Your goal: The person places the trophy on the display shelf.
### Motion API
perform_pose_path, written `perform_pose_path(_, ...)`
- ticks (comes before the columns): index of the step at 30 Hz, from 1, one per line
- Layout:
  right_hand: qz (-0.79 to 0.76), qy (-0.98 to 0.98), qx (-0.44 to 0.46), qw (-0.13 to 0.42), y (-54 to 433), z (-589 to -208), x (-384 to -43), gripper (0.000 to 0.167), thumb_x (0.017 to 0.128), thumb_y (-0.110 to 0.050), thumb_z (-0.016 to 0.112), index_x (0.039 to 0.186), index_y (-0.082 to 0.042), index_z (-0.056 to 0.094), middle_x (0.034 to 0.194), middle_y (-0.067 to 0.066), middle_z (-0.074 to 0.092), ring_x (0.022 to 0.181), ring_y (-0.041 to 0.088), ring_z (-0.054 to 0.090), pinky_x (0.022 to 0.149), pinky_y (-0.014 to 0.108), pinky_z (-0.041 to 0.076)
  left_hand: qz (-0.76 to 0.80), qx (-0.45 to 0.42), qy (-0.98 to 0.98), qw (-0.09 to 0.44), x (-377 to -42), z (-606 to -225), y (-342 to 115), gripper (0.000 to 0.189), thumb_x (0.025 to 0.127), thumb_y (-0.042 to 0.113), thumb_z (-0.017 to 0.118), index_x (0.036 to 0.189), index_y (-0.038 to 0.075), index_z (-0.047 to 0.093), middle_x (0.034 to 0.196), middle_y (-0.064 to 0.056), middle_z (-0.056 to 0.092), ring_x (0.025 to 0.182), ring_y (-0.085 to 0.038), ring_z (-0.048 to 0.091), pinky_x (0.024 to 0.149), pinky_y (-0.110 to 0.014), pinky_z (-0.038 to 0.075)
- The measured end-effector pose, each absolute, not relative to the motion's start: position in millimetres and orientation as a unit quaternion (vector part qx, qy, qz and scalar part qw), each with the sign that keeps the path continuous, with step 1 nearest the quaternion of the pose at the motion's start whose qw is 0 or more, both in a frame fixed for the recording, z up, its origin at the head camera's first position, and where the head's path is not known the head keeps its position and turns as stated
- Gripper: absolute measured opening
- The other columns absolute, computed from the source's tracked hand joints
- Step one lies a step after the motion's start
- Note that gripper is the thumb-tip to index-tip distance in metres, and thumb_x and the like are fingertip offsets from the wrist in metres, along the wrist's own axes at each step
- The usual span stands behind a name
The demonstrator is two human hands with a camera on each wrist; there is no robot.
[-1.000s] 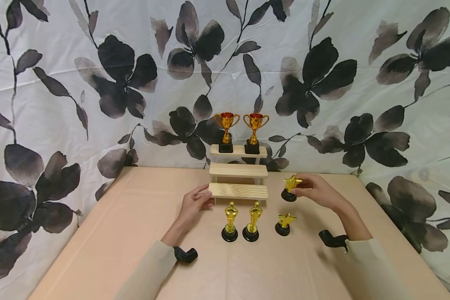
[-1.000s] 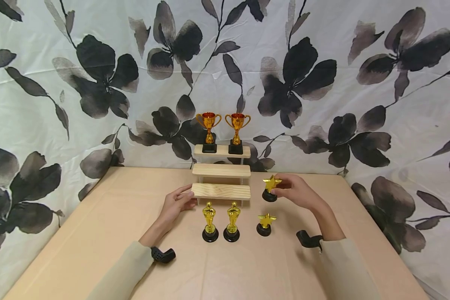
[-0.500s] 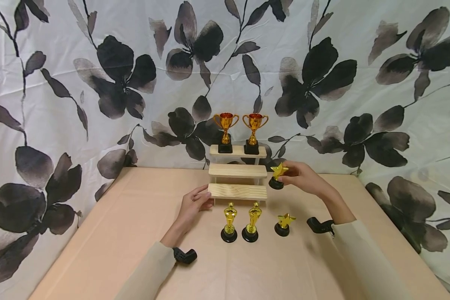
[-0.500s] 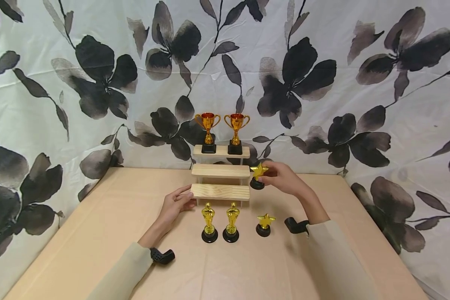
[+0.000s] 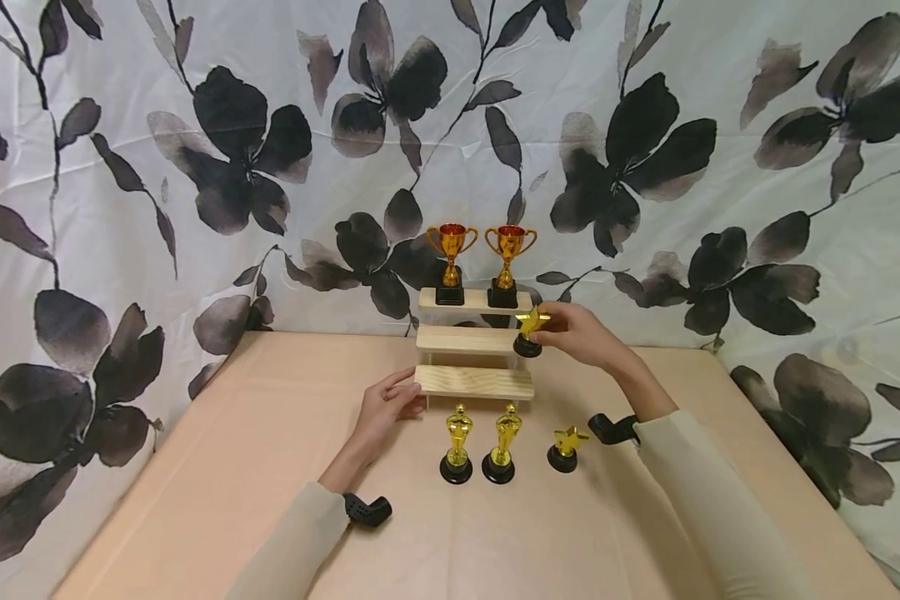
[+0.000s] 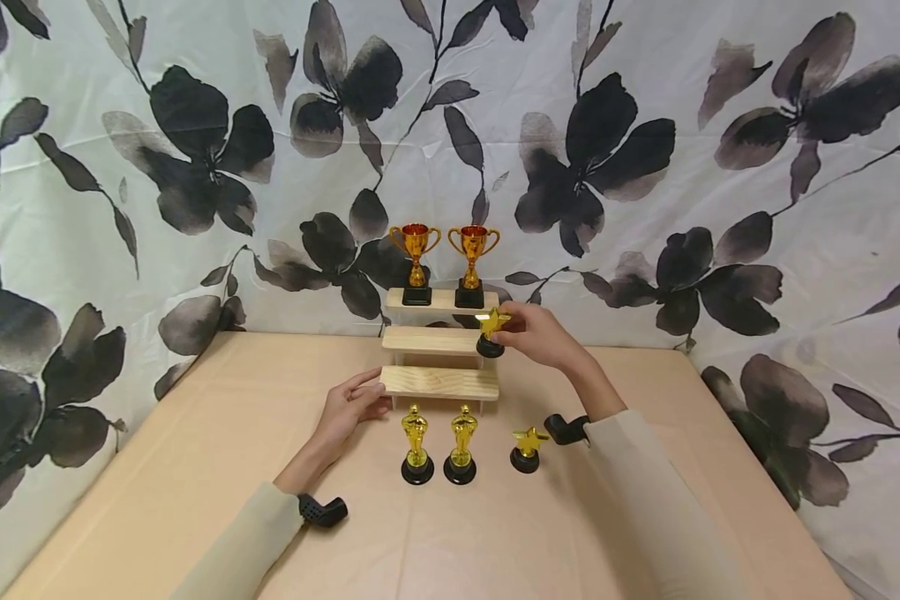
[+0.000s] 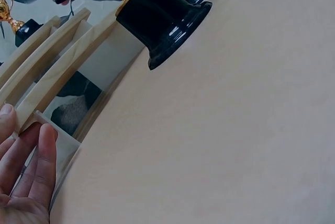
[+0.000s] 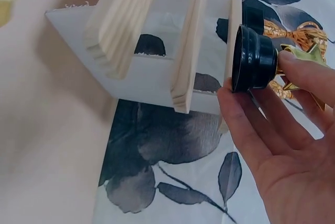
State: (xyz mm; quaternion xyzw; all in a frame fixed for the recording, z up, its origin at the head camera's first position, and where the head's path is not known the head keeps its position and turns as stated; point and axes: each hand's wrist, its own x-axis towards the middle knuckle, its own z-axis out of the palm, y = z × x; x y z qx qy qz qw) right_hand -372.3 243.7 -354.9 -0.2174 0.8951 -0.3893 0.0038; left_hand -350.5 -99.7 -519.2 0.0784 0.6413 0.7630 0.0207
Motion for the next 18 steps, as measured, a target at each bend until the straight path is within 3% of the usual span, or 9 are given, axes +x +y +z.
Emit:
perform_pose_path(4, -0.381, 0.898, -0.221, -0.002, 238.5, -354.4, -378.3, 0.022, 0.098, -0.010, 0.071, 0.117, 0.001, 0.066, 0.111, 0.019, 0.069, 0.110, 0.036, 0.071, 0.090, 0.037, 0.064, 0.762, 0.080, 0.642, 0.025, -351.2, -521.4, -99.7, 0.050, 0.101, 0.014, 0.068, 0.147, 0.002, 0.054, 0.103, -0.010, 0.080, 0.081, -0.015, 0.077, 0.077, -0.030, 0.068)
perform_pose_path(6, -0.381, 0.898, -0.222, -0.002, 237.1, -354.5, -381.5, 0.023, 0.098, -0.009, 0.071, 0.118, 0.002, 0.065, 0.112, 0.020, 0.068, 0.112, 0.039, 0.071, 0.092, 0.041, 0.065, 0.761, 0.080, 0.644, 0.025, -351.8, -522.2, -99.4, 0.050, 0.101, 0.014, 0.068, 0.147, 0.002, 0.054, 0.102, -0.009, 0.080, 0.081, -0.014, 0.077, 0.077, -0.030, 0.068)
perform_pose_path(14, -0.376, 0.900, -0.222, -0.003, 228.5, -356.1, -393.2, 0.027, 0.099, -0.009, 0.070, 0.122, 0.003, 0.065, 0.116, 0.022, 0.068, 0.113, 0.040, 0.070, 0.097, 0.050, 0.063, 0.760, 0.079, 0.645, 0.029, -352.3, -521.0, -100.3, 0.050, 0.101, 0.014, 0.068, 0.147, 0.004, 0.054, 0.106, -0.013, 0.079, 0.079, -0.013, 0.077, 0.076, -0.029, 0.068)
perform_pose_path(18, -0.383, 0.897, -0.221, -0.010, 223.1, -358.3, -402.3, 0.028, 0.099, -0.010, 0.069, 0.123, 0.004, 0.065, 0.117, 0.023, 0.068, 0.112, 0.040, 0.070, 0.095, 0.048, 0.063, 0.761, 0.083, 0.644, 0.023, -353.4, -521.8, -101.8, 0.050, 0.101, 0.015, 0.069, 0.147, 0.003, 0.054, 0.104, -0.013, 0.080, 0.078, -0.013, 0.077, 0.075, -0.028, 0.068)
